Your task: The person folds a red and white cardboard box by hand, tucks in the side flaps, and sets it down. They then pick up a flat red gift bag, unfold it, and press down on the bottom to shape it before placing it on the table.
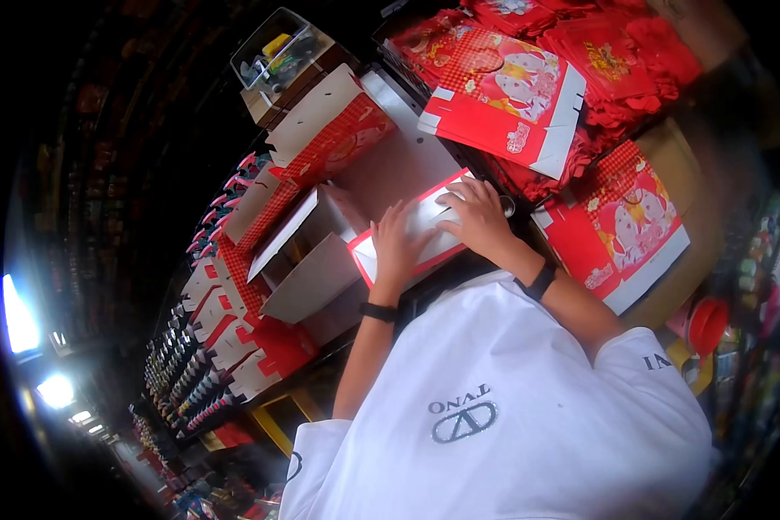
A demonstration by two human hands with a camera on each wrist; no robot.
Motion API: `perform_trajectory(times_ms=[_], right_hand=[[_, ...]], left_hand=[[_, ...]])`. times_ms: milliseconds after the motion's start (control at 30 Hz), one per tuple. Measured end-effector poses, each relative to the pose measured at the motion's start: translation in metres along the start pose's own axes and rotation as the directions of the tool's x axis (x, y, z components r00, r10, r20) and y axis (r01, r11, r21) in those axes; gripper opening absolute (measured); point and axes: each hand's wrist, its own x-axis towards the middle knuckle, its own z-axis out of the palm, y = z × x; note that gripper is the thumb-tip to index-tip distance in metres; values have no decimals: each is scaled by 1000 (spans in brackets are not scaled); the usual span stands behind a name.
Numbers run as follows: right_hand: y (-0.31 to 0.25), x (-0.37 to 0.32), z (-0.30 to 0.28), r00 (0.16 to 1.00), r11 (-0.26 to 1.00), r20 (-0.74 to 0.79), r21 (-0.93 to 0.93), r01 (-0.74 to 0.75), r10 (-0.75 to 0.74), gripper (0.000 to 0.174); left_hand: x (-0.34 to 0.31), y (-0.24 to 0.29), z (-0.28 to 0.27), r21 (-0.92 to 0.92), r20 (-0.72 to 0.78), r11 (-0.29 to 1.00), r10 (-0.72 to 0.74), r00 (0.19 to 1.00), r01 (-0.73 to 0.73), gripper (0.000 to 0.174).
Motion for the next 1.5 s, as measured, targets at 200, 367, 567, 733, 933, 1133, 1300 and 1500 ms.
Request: perform_trajectory(times_ms=[200, 367, 567, 733, 933, 1133, 1300, 1500], right_hand=[[-11, 9, 3, 989, 989, 26, 29, -148, 147, 55], [-15, 12, 4, 984, 985, 51, 22, -170, 168, 67], [-16, 17, 5, 974, 980, 120, 27, -195, 190, 72], [-21, 21, -2, 957, 972, 176, -2, -234, 231, 73], [-15, 20, 5, 968, 978, 143, -9, -208, 207, 67], [-15, 23, 9, 952, 969, 182, -61, -239, 246, 77], [-17, 20, 9, 968, 976, 129, -54, -211, 217, 69], [-6, 16, 19, 992, 985, 64, -138, -100, 110, 73]], left_hand=[[-2, 1, 3, -1, -36, 1000, 11, 999, -11, 74], [-2, -1, 5, -15, -55, 1000, 11, 998, -11, 73], [1, -8, 9, -32, -44, 999, -8, 999, 6, 66], [4, -10, 10, -57, -33, 997, -46, 998, 44, 60], [16, -10, 16, 8, 30, 987, -158, 987, 158, 66], [19, -1, 8, 24, 64, 982, -189, 980, 188, 72], [18, -4, 14, 19, 26, 983, -181, 983, 181, 70], [20, -15, 20, 36, 9, 989, -144, 990, 144, 66]])
